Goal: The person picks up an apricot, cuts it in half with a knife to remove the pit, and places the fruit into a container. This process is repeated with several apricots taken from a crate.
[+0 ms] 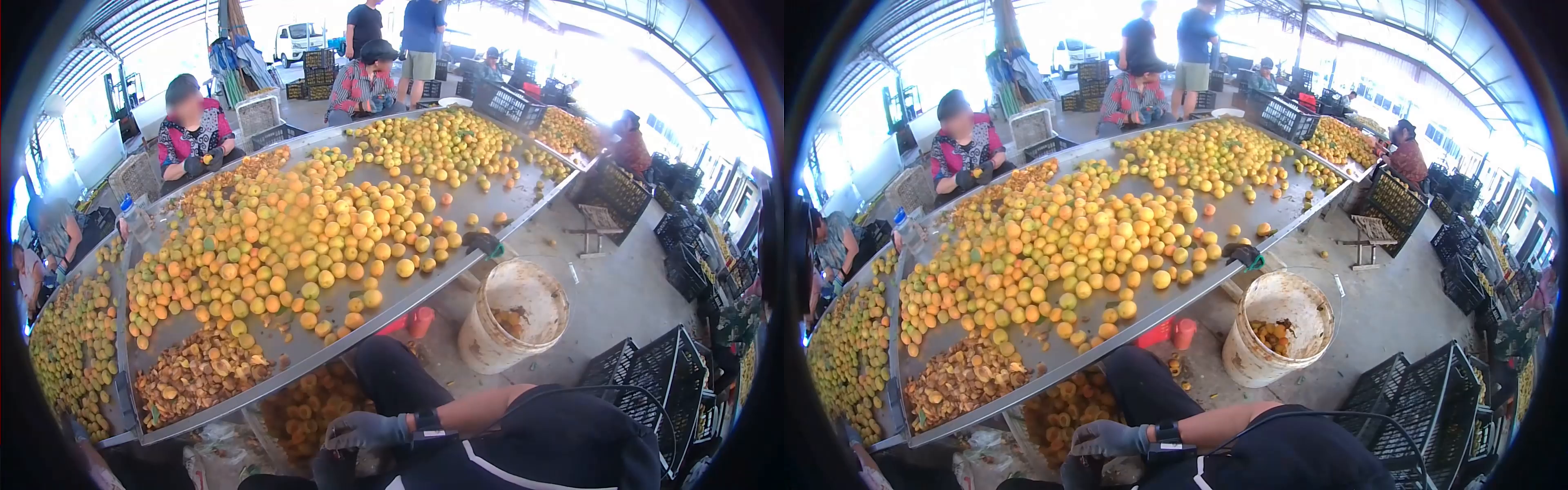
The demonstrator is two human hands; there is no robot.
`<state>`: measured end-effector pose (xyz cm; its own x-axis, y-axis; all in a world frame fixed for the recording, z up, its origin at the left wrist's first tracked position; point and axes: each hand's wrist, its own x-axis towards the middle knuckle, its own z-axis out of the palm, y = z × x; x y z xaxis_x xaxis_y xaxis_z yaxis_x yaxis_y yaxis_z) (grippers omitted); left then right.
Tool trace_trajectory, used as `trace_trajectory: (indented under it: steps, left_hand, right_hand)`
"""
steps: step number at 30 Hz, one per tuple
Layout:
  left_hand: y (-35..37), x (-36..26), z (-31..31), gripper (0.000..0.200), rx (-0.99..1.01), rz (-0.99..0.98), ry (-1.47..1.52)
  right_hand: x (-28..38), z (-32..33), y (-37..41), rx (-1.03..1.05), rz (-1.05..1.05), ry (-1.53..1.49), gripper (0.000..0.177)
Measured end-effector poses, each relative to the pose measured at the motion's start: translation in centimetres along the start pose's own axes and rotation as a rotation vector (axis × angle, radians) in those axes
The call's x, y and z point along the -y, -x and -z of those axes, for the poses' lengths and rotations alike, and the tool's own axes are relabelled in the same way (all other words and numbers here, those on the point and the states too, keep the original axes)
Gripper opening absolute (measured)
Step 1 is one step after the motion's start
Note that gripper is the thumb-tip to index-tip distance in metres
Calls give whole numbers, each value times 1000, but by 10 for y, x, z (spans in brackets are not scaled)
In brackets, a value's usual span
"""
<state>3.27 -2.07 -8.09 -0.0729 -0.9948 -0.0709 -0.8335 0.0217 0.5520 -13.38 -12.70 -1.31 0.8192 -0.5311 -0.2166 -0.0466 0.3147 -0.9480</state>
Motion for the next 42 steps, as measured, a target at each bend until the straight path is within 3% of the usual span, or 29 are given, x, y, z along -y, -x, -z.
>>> trace_trajectory:
  steps: [3, 4, 7, 8, 9, 10, 11, 13, 14, 18, 20, 23, 24, 26, 27, 29, 31, 34, 36, 42]
  left_hand:
    - [11, -13, 27, 37, 99, -51, 419]
    - [12, -16, 32, 37, 133, -66, 560]
    - [19, -24, 31, 35, 76, -107, 365]
    - [23, -51, 58, 14, 120, 151, 901]
    - [26, -82, 88, 16, 137, 445, 1433]
    - [3, -63, 77, 10, -120, -112, 846]
    - [-4, -41, 64, 7, -308, -587, 194]
    - [4, -60, 79, 20, -13, 179, 1467]
    - [3, -81, 94, 22, -115, 342, 1565]
    - [-6, -83, 102, 32, -266, 176, 1759]
    - [-6, -89, 104, 33, -347, 167, 1818]
    - [-4, -97, 105, 30, -355, 160, 1717]
    - [-3, -100, 103, 30, -335, 233, 1543]
    - [0, -98, 94, 31, -335, 290, 1070]
    - [1, -96, 87, 31, -341, 294, 1065]
    - [6, -94, 74, 34, -460, 44, 175]
    - [11, -95, 68, 38, -378, 93, 272]
    - [15, -102, 75, 37, -222, 2, 427]
    - [18, -107, 89, 32, 179, 359, 1289]
    - [21, -97, 74, 20, 2, 324, 1637]
  right_hand:
    - [15, 18, 5, 117, 22, 23, 20]
    - [20, 21, 6, 157, 22, -154, 19]
    - [38, 23, 16, 161, 35, -196, 17]
    - [35, 27, 15, 197, -91, -272, 21]
    - [41, 22, 20, 153, 38, -198, 26]
    - [48, 23, 22, 105, 167, -125, 31]
    - [55, 25, 21, 63, 10, -6, 38]
    - [59, 30, 34, 59, 75, -259, 38]
    - [59, 28, 37, 7, 58, -233, 38]
    - [65, 19, 48, -12, -80, -95, 38]
    - [50, 11, 50, -34, 22, 136, 41]
    - [39, 4, 54, -31, 103, 238, 45]
    - [46, 0, 58, -30, -30, 89, 43]
    - [42, 2, 61, -28, -37, -76, 44]
    - [41, 3, 61, -45, -36, -236, 44]
    - [39, 4, 59, -60, -35, -247, 40]
    - [38, 2, 58, -80, -35, -258, 37]
    - [40, -3, 56, -103, -8, -213, 24]
    - [37, -2, 56, -116, -24, -308, 16]
    - [35, 0, 58, -35, -10, -568, 33]
